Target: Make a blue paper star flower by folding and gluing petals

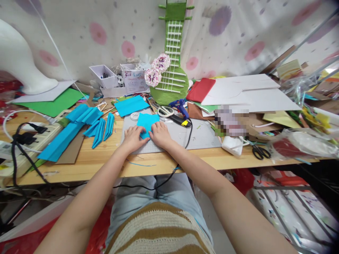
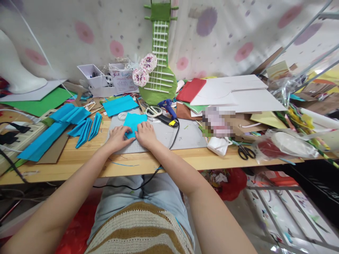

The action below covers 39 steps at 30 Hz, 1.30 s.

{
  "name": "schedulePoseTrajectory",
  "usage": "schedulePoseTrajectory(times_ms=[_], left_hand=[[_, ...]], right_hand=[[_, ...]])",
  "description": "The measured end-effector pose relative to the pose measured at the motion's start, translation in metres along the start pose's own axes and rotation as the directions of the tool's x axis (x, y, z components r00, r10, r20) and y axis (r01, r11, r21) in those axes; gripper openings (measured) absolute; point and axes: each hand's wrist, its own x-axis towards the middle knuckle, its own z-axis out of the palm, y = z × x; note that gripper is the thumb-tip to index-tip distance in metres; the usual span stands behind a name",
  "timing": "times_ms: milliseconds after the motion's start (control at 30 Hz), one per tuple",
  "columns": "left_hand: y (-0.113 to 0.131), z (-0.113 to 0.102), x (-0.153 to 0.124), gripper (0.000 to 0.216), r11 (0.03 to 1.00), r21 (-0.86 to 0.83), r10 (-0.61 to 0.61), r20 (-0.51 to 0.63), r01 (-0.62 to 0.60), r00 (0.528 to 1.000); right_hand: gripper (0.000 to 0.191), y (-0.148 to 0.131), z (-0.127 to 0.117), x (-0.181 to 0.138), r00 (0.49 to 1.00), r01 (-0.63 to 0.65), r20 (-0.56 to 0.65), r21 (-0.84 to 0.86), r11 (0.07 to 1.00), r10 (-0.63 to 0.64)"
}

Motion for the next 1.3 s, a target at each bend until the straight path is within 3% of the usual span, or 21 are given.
schedulePoseTrajectory(times_ms=[467, 667, 800, 933, 1300], left_hand=[[0.0, -0.02, 0.01, 0.045, 1.0, 0.003, 0.001, 0.239, -0.002, 0.971], [0.007, -0.026, 0.009, 0.042, 1.0, 0.019, -0.022, 0.255, 0.018, 0.967], [0.007, -0.026, 0.009, 0.042, 0.999, 0.02, -0.029, 0.262, 0.025, 0.965], [0.004, -0.024, 0.01, 0.044, 1.0, 0.024, -0.008, 0.272, 0.001, 0.962], [0.002, -0.022, 0.01, 0.044, 1.0, 0.03, -0.015, 0.27, 0.007, 0.963]], right_hand=[[0.025, 0.004, 0.002, 0.0, 1.0, -0.003, -0.022, 0.055, 0.998, 0.004], [0.059, 0.014, -0.004, -0.005, 0.996, 0.083, -0.046, 0.22, 0.972, -0.074], [0.07, 0.019, -0.004, -0.008, 0.998, 0.045, -0.051, 0.238, 0.97, -0.034], [0.067, 0.025, -0.004, -0.008, 0.999, -0.035, -0.025, 0.233, 0.972, 0.042], [0.046, 0.033, -0.005, -0.005, 0.994, -0.104, 0.002, 0.178, 0.978, 0.105]])
